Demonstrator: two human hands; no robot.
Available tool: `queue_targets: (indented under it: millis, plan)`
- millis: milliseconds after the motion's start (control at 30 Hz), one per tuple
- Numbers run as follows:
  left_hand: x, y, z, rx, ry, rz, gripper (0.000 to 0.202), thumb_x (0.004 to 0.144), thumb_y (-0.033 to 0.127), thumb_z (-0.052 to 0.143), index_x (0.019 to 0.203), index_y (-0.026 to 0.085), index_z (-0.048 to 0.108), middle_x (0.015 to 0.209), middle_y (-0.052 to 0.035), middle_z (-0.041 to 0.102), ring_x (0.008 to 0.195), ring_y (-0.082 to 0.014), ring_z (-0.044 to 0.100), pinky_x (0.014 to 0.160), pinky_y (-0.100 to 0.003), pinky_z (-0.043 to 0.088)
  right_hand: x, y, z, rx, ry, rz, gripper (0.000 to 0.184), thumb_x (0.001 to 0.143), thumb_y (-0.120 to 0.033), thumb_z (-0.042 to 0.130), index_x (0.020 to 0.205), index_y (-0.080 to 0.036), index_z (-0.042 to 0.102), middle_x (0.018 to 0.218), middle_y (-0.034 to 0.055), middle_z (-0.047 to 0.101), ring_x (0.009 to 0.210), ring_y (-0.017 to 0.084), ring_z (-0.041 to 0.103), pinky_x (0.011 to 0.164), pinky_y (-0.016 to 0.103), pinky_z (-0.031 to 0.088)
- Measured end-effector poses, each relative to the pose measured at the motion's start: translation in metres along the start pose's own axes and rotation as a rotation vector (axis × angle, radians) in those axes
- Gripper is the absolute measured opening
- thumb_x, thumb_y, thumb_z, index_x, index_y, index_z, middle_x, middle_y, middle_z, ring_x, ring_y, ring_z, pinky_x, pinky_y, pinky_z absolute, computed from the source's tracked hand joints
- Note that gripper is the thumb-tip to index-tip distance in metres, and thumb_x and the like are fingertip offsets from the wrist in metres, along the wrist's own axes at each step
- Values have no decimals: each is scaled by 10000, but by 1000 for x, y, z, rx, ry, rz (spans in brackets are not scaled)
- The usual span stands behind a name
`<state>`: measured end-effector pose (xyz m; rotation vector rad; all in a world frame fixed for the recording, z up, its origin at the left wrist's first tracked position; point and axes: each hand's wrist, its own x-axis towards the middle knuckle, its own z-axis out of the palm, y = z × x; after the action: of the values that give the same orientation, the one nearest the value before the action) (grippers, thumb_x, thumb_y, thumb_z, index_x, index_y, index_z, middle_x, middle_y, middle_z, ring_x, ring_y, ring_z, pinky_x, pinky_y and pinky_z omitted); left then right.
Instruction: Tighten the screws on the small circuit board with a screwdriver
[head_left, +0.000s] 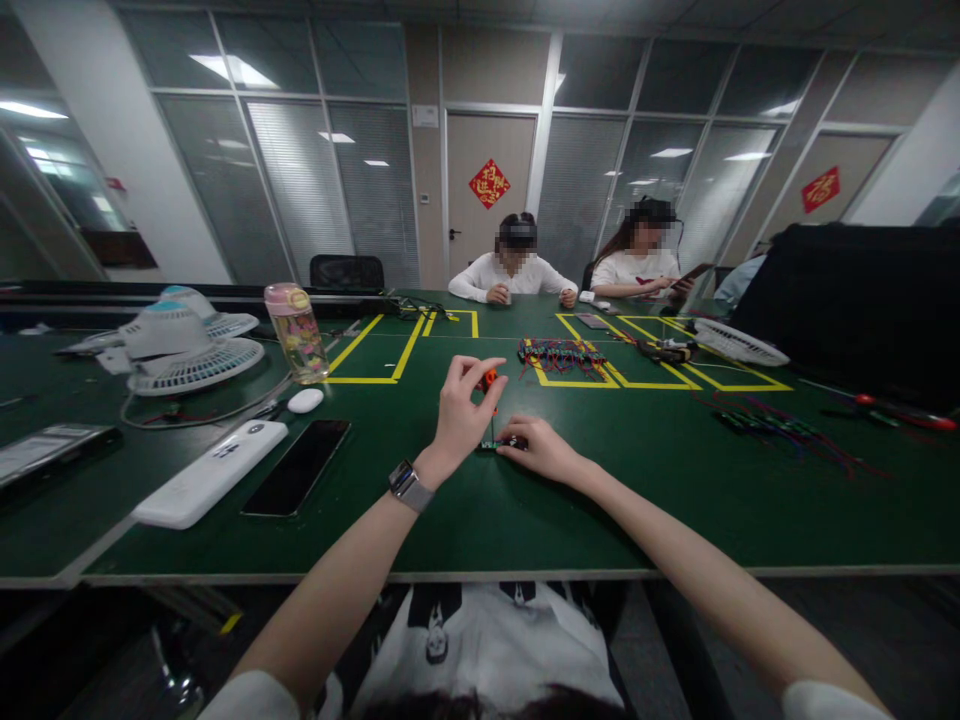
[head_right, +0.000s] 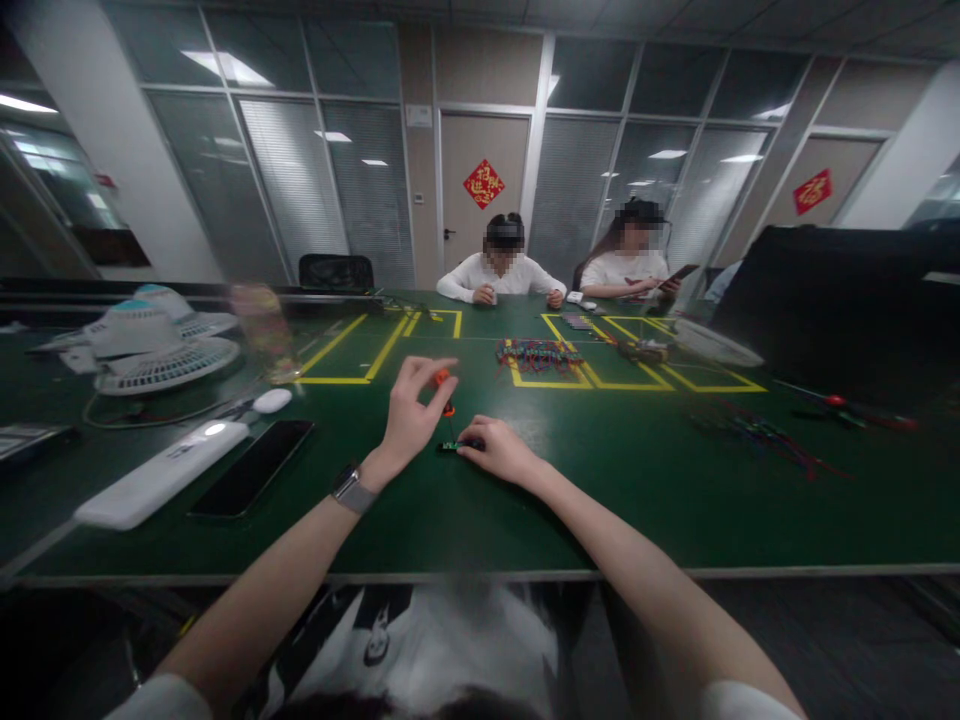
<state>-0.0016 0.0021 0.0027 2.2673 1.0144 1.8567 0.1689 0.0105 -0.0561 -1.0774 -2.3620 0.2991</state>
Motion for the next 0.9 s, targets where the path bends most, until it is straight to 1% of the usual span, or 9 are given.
queue_targets:
  millis: [133,200,333,400,567,667,767,833,900]
  plan:
    - [0,1,0,-59,-43,20,305,947,176,406,1204,208,567,1029,-56,575,941,-143,566,846,-271,463,0,0,0,2,3,-1,109,819,-209,648,899,-168,709,852,48,632,752,157,596,706,256,446]
    - [0,1,1,-55,-37,18,296,936,172,434,1201,203,565,1010,-52,588,908,-141,570,832,-270,466,0,0,0,2,3,-1,109,819,-211,649,898,-167,709,850,49,630,749,156,597,705,255,447]
    - [0,0,0,0,0,5,216,879,221,568,1086,211,630,901,-24,547,791,-126,541,768,-256,468,0,1,0,10,5,-2,110,822,-217,646,898,-169,710,862,52,631,744,153,597,704,255,450]
    - [0,0,0,-5,-3,10,215,890,236,551,1086,211,636,909,-27,533,810,-127,543,776,-256,466,0,1,1,8,9,-6,111,822,-220,647,898,-169,710,862,52,631,747,153,597,708,256,451]
    - [-1,0,0,-94,-28,38,317,954,173,390,1218,200,563,1050,-60,590,976,-142,568,864,-272,455,0,2,1,2,15,-18,110,820,-214,647,896,-168,711,849,48,633,730,151,595,693,254,448]
    - [0,0,1,-82,-4,34,275,926,186,472,1175,198,590,995,-47,605,909,-137,578,831,-268,465,0,1,1,1,17,-16,106,816,-208,649,893,-171,711,847,47,635,740,153,597,697,255,446]
    - [0,0,0,-22,24,32,204,875,238,578,1063,203,651,886,-23,557,798,-128,550,774,-261,466,0,1,1,3,16,-5,102,814,-207,652,891,-174,710,851,46,634,747,154,597,705,256,446]
    - [-1,1,0,-4,23,35,198,881,257,567,1049,206,661,884,-25,536,811,-132,544,782,-266,463,0,1,2,1,12,-2,102,814,-210,652,891,-174,710,851,44,630,735,151,594,696,254,445]
    - [-2,0,0,-32,-5,41,246,923,237,483,1116,212,634,955,-44,556,896,-146,557,821,-277,460,0,2,2,-5,13,-6,102,817,-212,649,890,-174,710,847,44,630,735,151,591,694,254,444]
